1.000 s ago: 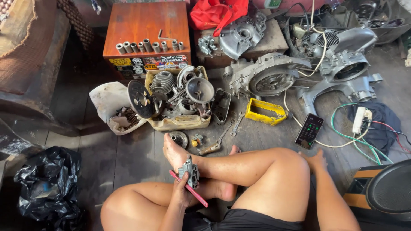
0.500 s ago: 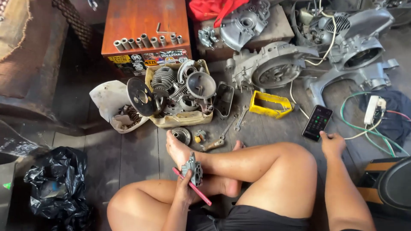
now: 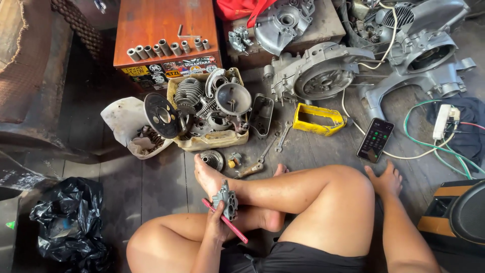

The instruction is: Cleaning the ports and internal components of a motorcycle carburetor using a brush and a small tool.

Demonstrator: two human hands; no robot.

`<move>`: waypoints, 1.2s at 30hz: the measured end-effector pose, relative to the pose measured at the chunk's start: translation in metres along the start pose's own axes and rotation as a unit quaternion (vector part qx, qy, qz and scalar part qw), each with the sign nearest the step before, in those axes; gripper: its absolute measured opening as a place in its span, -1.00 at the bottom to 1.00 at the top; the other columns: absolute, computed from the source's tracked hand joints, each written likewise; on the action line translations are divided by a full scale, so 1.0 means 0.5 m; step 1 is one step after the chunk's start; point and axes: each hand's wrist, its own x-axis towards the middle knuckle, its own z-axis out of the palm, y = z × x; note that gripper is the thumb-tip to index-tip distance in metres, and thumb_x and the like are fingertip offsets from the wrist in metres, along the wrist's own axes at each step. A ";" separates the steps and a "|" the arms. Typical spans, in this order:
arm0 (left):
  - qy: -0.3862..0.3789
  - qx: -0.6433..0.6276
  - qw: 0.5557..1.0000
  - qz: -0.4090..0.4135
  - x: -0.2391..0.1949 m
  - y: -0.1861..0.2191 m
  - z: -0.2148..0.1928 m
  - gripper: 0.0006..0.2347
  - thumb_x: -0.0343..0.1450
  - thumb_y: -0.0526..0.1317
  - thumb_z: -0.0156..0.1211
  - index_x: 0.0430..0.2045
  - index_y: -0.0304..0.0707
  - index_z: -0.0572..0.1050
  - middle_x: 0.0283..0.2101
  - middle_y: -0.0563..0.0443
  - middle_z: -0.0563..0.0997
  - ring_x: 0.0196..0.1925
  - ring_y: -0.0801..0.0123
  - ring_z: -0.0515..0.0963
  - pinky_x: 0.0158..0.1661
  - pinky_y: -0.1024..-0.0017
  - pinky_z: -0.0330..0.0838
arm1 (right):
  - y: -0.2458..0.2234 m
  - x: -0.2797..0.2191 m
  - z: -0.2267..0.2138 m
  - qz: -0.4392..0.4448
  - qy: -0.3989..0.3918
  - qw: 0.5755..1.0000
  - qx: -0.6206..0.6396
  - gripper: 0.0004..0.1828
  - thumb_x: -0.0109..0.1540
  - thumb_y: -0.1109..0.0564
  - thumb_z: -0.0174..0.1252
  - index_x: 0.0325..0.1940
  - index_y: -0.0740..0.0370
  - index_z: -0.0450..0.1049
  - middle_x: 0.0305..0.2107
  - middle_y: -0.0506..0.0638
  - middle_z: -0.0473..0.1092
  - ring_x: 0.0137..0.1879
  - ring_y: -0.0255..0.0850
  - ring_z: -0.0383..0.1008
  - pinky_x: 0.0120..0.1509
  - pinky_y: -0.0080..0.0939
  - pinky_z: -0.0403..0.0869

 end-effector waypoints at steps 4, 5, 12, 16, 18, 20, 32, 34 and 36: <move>0.012 -0.003 1.000 -0.004 0.007 -0.003 -0.007 -0.64 0.39 -0.19 0.26 -0.05 -0.54 0.44 -0.20 -0.33 0.60 -0.34 0.14 0.57 -0.36 0.31 0.49 | -0.004 -0.005 -0.003 -0.003 -0.011 1.000 -0.003 0.13 0.10 -0.45 0.18 0.59 0.13 0.05 0.36 0.34 0.17 0.37 0.34 0.18 0.35 0.36 0.23; 0.012 -0.002 1.000 -0.006 0.007 -0.002 -0.006 -0.64 0.39 -0.19 0.26 -0.05 -0.54 0.44 -0.20 -0.33 0.60 -0.34 0.14 0.57 -0.36 0.31 0.49 | -0.007 -0.003 -0.004 -0.001 -0.012 1.000 -0.003 0.13 0.10 -0.45 0.18 0.59 0.13 0.05 0.36 0.34 0.17 0.37 0.34 0.18 0.35 0.36 0.23; 0.007 0.002 1.000 -0.007 -0.001 0.002 -0.005 -0.61 0.38 -0.19 0.28 0.02 -0.46 0.40 -0.22 -0.30 0.60 -0.39 0.17 0.57 -0.39 0.33 0.48 | -0.029 -0.015 -0.025 0.013 -0.037 0.999 -0.004 0.15 0.11 -0.42 0.20 0.61 0.16 -0.02 0.37 0.37 0.12 0.40 0.35 0.13 0.38 0.35 0.22; 0.009 0.001 1.000 -0.009 -0.002 0.006 0.007 -0.63 0.38 -0.19 0.29 -0.02 -0.49 0.42 -0.26 -0.29 0.59 -0.41 0.19 0.54 -0.40 0.35 0.45 | -0.043 -0.028 -0.037 0.005 -0.047 0.999 0.006 0.18 0.09 -0.38 0.25 0.62 0.18 -0.03 0.34 0.39 0.12 0.39 0.36 0.11 0.38 0.35 0.22; 0.007 0.000 1.000 -0.010 -0.003 0.007 0.010 -0.62 0.38 -0.19 0.29 -0.01 -0.48 0.42 -0.24 -0.29 0.59 -0.39 0.19 0.55 -0.39 0.34 0.45 | -0.052 -0.036 -0.044 0.009 -0.052 0.999 0.006 0.18 0.09 -0.38 0.26 0.63 0.14 -0.04 0.35 0.36 0.11 0.39 0.35 0.10 0.38 0.34 0.23; 0.006 -0.002 1.000 -0.010 -0.005 0.004 0.008 -0.62 0.38 -0.19 0.29 0.00 -0.48 0.42 -0.22 -0.29 0.59 -0.36 0.18 0.55 -0.37 0.33 0.45 | -0.060 -0.044 -0.050 0.011 -0.058 0.998 0.005 0.19 0.08 -0.38 0.26 0.63 0.11 -0.06 0.36 0.34 0.10 0.40 0.33 0.09 0.37 0.33 0.24; 0.022 0.005 0.999 -0.024 -0.003 0.007 0.009 -0.64 0.38 -0.20 0.26 -0.06 -0.54 0.44 -0.32 -0.31 0.58 -0.47 0.18 0.53 -0.46 0.37 0.43 | -0.050 -0.061 -0.040 0.020 -0.069 0.997 0.026 0.19 0.08 -0.42 0.22 0.64 0.06 -0.07 0.38 0.35 0.09 0.44 0.34 0.08 0.41 0.35 0.23; 0.036 0.016 0.998 -0.039 0.007 0.015 0.016 -0.64 0.39 -0.19 0.25 -0.08 -0.58 0.43 -0.40 -0.30 0.56 -0.53 0.21 0.51 -0.53 0.41 0.39 | -0.045 -0.049 -0.027 0.020 -0.078 0.996 0.048 0.17 0.09 -0.40 0.21 0.65 -0.05 -0.13 0.38 0.36 0.07 0.44 0.36 0.08 0.45 0.32 0.21; 0.033 0.022 0.999 -0.034 0.014 0.021 0.026 -0.65 0.39 -0.19 0.25 -0.10 -0.57 0.44 -0.41 -0.29 0.56 -0.54 0.21 0.50 -0.53 0.41 0.39 | -0.045 -0.039 -0.015 0.024 -0.083 0.995 0.046 0.11 0.11 -0.21 0.24 0.66 -0.09 -0.14 0.40 0.32 0.06 0.44 0.34 0.08 0.45 0.31 0.23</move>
